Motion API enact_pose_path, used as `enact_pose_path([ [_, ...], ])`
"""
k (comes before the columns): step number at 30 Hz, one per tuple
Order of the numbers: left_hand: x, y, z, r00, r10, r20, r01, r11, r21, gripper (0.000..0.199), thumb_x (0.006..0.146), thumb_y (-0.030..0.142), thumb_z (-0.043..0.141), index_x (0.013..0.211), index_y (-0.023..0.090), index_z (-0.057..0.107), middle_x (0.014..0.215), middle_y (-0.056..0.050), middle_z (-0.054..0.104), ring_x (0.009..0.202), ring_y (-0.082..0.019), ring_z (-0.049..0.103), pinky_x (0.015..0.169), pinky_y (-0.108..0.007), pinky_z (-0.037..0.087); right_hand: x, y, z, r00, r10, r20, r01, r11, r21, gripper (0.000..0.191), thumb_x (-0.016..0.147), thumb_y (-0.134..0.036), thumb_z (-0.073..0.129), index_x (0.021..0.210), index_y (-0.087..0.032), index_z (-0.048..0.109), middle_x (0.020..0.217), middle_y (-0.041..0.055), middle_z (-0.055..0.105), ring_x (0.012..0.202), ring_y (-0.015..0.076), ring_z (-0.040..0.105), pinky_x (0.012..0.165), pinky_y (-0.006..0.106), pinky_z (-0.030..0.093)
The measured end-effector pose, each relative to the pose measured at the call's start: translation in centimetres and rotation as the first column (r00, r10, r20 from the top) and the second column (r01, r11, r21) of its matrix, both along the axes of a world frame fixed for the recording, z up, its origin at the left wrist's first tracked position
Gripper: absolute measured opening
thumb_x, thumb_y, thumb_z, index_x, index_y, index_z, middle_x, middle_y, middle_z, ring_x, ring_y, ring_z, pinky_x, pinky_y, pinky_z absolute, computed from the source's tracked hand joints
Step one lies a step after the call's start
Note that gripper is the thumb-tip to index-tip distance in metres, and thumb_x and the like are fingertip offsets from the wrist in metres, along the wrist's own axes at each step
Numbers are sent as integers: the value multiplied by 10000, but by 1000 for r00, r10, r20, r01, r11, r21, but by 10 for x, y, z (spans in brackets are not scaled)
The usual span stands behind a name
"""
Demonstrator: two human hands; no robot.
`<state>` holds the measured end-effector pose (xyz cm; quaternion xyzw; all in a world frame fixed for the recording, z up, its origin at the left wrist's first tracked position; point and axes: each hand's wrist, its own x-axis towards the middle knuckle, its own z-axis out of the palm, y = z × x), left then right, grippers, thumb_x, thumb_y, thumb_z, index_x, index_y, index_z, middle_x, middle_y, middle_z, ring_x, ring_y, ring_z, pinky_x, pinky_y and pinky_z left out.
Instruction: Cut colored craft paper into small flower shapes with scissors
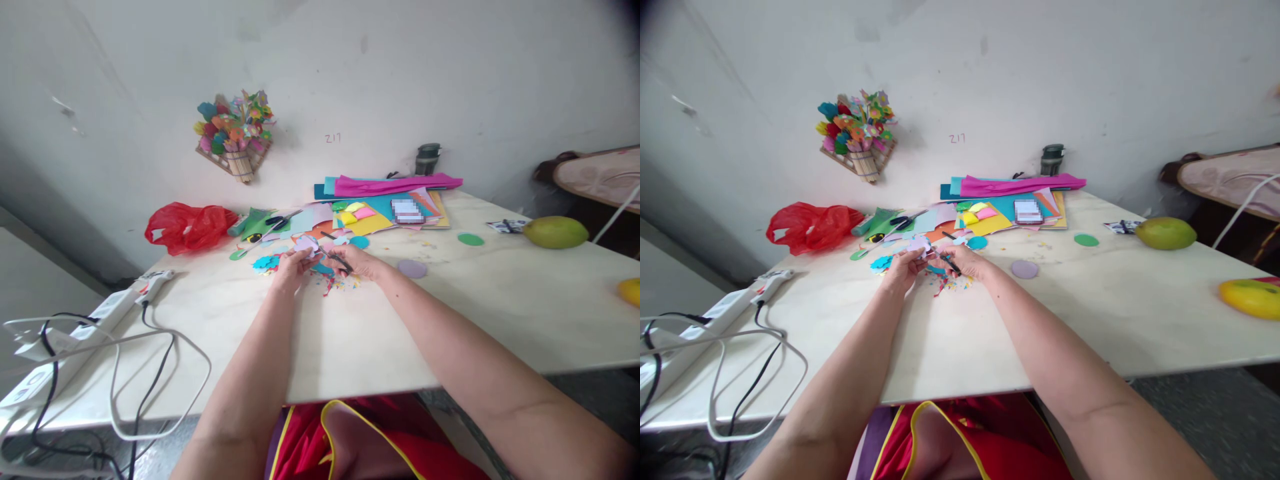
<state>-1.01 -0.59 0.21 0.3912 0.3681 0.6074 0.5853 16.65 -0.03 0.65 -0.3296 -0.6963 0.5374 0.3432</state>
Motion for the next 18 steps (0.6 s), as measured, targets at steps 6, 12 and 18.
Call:
enact_pose_path([
  [6,-1,0,-1,999,-37,-24,37,999,-3,207,598,182,754,767,93,677,746,-93,721,718,-217,707,656,-283,558,2,1,-1,1000,17,-18,-17,1000,19,317,678,-409,735,741,-136,587,512,-56,466,424,54,397,367,175,322],
  [12,-2,-1,0,999,-36,-20,36,999,-6,182,576,173,768,715,105,673,681,-49,687,608,-136,637,617,-257,557,4,7,-5,1000,-2,3,2,1000,-11,303,697,-406,724,736,-141,583,530,-49,492,412,50,406,369,176,334],
  [18,-4,1,0,1000,-25,3,25,1000,-10,159,594,166,761,699,129,647,641,-15,661,560,-116,606,572,-243,547,8,11,-9,999,30,23,-30,999,-14,297,701,-391,733,749,-142,578,519,-48,512,399,48,413,367,173,311],
])
